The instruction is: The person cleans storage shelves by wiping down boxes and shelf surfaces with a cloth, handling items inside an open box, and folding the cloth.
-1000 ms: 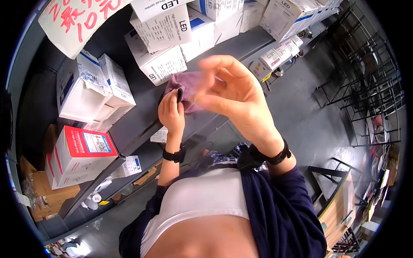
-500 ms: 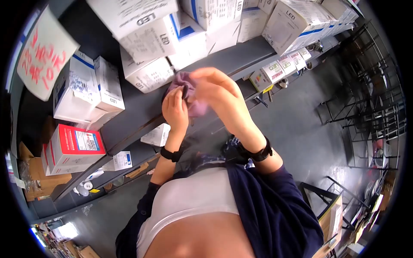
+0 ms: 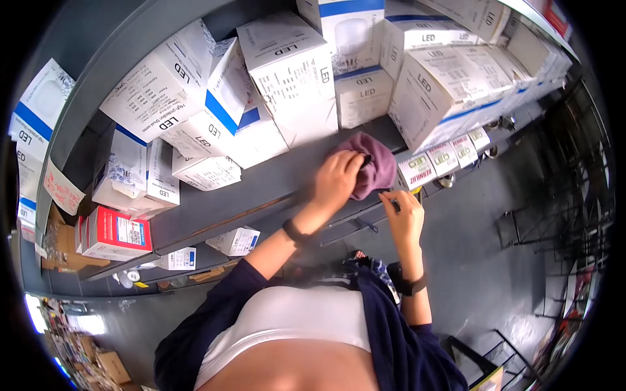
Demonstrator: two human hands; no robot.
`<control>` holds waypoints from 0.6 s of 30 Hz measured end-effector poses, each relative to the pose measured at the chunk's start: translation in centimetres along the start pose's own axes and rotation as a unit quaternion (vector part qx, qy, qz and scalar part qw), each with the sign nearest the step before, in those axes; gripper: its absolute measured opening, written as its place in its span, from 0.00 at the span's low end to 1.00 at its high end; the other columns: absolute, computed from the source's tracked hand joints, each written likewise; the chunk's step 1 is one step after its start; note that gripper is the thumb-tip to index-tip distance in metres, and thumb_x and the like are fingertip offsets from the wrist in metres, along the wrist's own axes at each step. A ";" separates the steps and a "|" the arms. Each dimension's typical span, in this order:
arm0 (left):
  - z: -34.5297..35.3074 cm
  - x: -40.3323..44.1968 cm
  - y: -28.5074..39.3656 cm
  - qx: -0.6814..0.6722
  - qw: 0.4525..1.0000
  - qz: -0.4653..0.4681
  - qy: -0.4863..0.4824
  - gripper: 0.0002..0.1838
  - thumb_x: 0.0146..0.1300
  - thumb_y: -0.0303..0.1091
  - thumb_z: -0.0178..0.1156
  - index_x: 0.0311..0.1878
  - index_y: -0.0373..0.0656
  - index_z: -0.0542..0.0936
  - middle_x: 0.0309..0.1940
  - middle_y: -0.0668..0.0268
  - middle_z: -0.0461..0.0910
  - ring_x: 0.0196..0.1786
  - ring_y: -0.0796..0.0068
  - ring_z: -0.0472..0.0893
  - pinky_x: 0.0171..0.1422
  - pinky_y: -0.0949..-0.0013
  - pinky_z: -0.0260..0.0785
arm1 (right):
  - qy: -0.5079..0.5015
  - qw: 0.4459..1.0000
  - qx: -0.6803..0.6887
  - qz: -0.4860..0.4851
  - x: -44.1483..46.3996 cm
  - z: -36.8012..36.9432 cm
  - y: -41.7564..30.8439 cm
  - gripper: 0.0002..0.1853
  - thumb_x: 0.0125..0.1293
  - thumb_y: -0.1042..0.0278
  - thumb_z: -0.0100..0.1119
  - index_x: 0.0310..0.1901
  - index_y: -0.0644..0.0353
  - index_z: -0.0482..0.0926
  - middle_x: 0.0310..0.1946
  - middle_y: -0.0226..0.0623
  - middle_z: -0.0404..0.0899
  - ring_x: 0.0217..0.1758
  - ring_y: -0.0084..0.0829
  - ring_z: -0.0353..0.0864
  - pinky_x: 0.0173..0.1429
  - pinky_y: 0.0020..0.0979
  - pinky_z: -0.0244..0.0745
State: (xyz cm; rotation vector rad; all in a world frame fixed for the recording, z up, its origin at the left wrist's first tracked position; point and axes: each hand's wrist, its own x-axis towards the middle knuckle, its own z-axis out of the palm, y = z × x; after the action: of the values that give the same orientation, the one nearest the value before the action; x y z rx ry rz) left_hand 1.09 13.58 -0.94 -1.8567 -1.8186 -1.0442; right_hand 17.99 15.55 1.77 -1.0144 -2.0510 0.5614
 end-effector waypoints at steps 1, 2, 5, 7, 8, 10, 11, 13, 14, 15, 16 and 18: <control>0.9 0.4 0.3 0.003 1.000 0.008 0.004 0.15 0.50 0.30 0.51 0.44 0.41 0.73 0.40 0.63 0.74 0.47 0.66 0.73 0.53 0.68 0.66 | -0.005 1.000 0.004 -0.008 0.3 0.2 0.4 0.06 0.49 0.75 0.63 0.27 0.66 0.76 0.25 0.39 0.78 0.31 0.38 0.78 0.37 0.30 0.71; 1.5 0.6 0.6 0.023 1.000 0.005 0.020 0.14 0.50 0.29 0.52 0.43 0.43 0.75 0.39 0.64 0.75 0.46 0.67 0.74 0.51 0.69 0.67 | 0.009 0.999 -0.001 -0.046 0.7 0.4 1.0 0.06 0.49 0.75 0.62 0.26 0.66 0.75 0.25 0.38 0.78 0.33 0.38 0.77 0.38 0.31 0.71; 1.4 0.4 0.8 0.039 0.999 -0.018 0.024 0.16 0.48 0.28 0.53 0.43 0.44 0.75 0.41 0.65 0.75 0.47 0.69 0.74 0.51 0.69 0.68 | -0.019 0.997 -0.017 -0.079 1.4 1.5 2.1 0.06 0.52 0.74 0.59 0.31 0.66 0.75 0.37 0.40 0.76 0.44 0.41 0.75 0.46 0.33 0.69; 0.4 0.1 0.7 0.014 1.000 -0.017 -0.004 0.18 0.47 0.28 0.53 0.45 0.44 0.75 0.44 0.65 0.75 0.48 0.69 0.74 0.52 0.69 0.68 | -0.014 0.994 -0.047 -0.098 2.0 2.6 1.6 0.11 0.54 0.72 0.57 0.40 0.66 0.74 0.46 0.44 0.72 0.51 0.43 0.71 0.53 0.34 0.66; 0.4 -0.2 0.6 0.012 1.000 -0.020 -0.017 0.20 0.47 0.28 0.53 0.47 0.45 0.74 0.46 0.65 0.74 0.50 0.69 0.73 0.53 0.69 0.68 | -0.075 0.995 -0.011 -0.065 2.0 3.2 1.9 0.18 0.54 0.68 0.57 0.45 0.69 0.72 0.52 0.48 0.68 0.57 0.45 0.66 0.60 0.37 0.61; -0.6 -0.8 0.4 0.010 1.000 -0.022 -0.019 0.20 0.48 0.28 0.53 0.48 0.44 0.74 0.46 0.66 0.74 0.50 0.69 0.73 0.53 0.68 0.67 | -0.079 0.987 -0.095 -0.104 1.9 4.0 0.6 0.20 0.53 0.66 0.58 0.44 0.71 0.72 0.53 0.50 0.67 0.58 0.46 0.64 0.61 0.39 0.60; -1.2 -1.2 0.3 0.003 1.000 -0.017 -0.023 0.20 0.48 0.28 0.53 0.48 0.44 0.74 0.46 0.66 0.74 0.50 0.69 0.73 0.54 0.68 0.67 | -0.075 0.971 -0.180 -0.138 1.9 4.4 -0.2 0.21 0.52 0.64 0.59 0.44 0.73 0.72 0.53 0.52 0.67 0.59 0.47 0.63 0.63 0.41 0.58; -2.8 -2.3 -0.1 -0.001 0.999 -0.027 -0.025 0.20 0.48 0.28 0.52 0.49 0.44 0.73 0.47 0.66 0.74 0.50 0.68 0.73 0.53 0.67 0.67 | -0.105 0.965 -0.178 -0.163 2.0 5.1 -1.5 0.21 0.50 0.64 0.60 0.42 0.73 0.72 0.53 0.53 0.66 0.60 0.47 0.62 0.64 0.41 0.56; -3.7 -2.9 -0.5 0.010 0.999 -0.038 -0.033 0.20 0.49 0.29 0.52 0.49 0.43 0.73 0.46 0.65 0.74 0.50 0.68 0.73 0.54 0.67 0.66 | -0.131 0.958 -0.177 -0.184 2.3 5.5 -2.2 0.21 0.48 0.64 0.60 0.41 0.73 0.73 0.54 0.54 0.66 0.61 0.47 0.62 0.65 0.42 0.55; -4.8 -3.5 -1.0 0.020 0.998 -0.049 -0.041 0.19 0.50 0.29 0.51 0.49 0.42 0.72 0.46 0.63 0.74 0.50 0.67 0.73 0.55 0.68 0.65 | -0.156 0.951 -0.174 -0.204 2.5 6.1 -3.0 0.21 0.47 0.64 0.61 0.39 0.73 0.73 0.54 0.55 0.66 0.62 0.47 0.61 0.66 0.43 0.53; -6.2 -4.1 -1.6 0.026 0.997 -0.068 -0.033 0.19 0.51 0.29 0.50 0.49 0.43 0.72 0.46 0.63 0.74 0.49 0.67 0.73 0.53 0.68 0.66 | -0.148 0.956 -0.115 -0.225 2.5 7.4 -3.6 0.20 0.45 0.64 0.61 0.38 0.72 0.74 0.54 0.55 0.65 0.62 0.46 0.61 0.66 0.43 0.52; -8.9 -5.8 -3.2 0.024 0.991 -0.131 -0.018 0.20 0.49 0.26 0.52 0.49 0.43 0.72 0.44 0.62 0.75 0.46 0.65 0.75 0.51 0.66 0.67 | -0.197 0.937 -0.078 -0.278 2.8 9.4 -5.9 0.25 0.48 0.59 0.60 0.42 0.73 0.72 0.55 0.52 0.65 0.62 0.46 0.61 0.66 0.42 0.52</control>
State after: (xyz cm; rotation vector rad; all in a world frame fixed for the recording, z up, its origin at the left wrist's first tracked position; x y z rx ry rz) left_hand -3.84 3.69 0.15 -1.6505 -2.1317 -1.0486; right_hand 6.71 13.86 1.15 -0.3740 -2.6323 0.3179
